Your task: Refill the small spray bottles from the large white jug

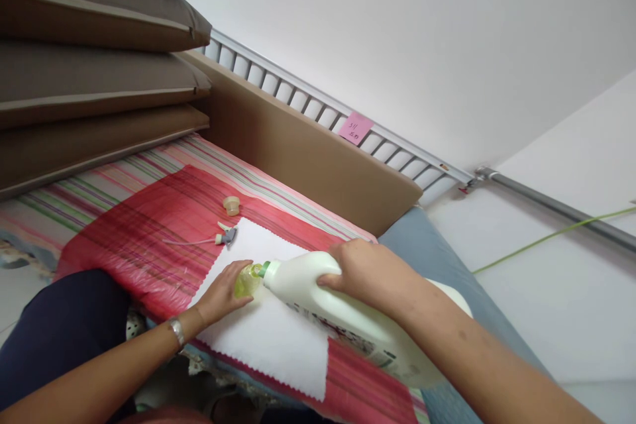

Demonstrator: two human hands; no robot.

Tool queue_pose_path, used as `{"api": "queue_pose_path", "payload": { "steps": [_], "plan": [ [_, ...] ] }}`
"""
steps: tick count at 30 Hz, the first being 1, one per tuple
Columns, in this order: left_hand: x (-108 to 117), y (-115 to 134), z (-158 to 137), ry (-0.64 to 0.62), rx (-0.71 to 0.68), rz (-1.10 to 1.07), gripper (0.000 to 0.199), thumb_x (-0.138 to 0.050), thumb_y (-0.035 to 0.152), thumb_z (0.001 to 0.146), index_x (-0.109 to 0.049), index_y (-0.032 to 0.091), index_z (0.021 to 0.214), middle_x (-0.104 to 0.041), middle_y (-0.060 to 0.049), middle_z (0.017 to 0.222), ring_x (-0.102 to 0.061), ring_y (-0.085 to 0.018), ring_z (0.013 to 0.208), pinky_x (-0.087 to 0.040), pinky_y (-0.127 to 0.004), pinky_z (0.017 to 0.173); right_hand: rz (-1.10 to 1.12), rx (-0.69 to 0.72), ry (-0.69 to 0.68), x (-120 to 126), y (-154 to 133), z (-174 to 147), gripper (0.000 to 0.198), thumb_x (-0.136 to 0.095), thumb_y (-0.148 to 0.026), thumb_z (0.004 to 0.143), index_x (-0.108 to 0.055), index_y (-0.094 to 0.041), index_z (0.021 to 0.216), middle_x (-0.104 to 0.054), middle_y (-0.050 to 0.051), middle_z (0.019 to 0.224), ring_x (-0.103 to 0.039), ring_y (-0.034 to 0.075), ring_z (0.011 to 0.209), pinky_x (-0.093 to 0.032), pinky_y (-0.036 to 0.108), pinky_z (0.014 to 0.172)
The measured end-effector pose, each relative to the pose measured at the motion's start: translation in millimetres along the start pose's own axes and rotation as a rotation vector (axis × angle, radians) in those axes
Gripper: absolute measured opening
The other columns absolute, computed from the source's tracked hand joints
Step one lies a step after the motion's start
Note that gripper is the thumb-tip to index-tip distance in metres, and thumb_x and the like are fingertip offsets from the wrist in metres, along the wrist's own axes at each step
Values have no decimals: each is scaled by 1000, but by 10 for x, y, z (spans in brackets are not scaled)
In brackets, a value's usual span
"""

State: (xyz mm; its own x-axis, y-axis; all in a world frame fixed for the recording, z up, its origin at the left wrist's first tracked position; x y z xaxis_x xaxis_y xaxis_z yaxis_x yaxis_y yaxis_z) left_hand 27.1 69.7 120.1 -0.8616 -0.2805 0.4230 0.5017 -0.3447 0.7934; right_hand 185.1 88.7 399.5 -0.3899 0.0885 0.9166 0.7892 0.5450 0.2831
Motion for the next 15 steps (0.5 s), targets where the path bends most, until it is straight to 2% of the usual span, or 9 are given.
{"api": "queue_pose_path", "payload": {
  "steps": [15],
  "plan": [
    [-10,-28,-2,9,-2,-13,71,-74,18,65,-41,23,128,-53,-9,126,-49,-28,119,-39,-48,104,-12,-5,-3,41,-49,19,23,-59,-44,76,-64,-22,79,-69,6,79,-62,21,66,-36,28,53]
  ]
}}
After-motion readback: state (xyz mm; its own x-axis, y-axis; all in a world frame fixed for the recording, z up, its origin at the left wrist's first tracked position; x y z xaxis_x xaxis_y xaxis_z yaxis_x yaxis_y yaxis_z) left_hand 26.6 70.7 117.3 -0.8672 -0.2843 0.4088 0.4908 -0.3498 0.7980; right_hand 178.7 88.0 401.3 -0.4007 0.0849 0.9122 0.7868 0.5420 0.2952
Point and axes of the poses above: each hand's wrist, its own z-axis towards the middle knuckle, its own x-axis out of the back of the hand, y = z × x, the point moved 7 cm from there along z, towards the middle knuckle
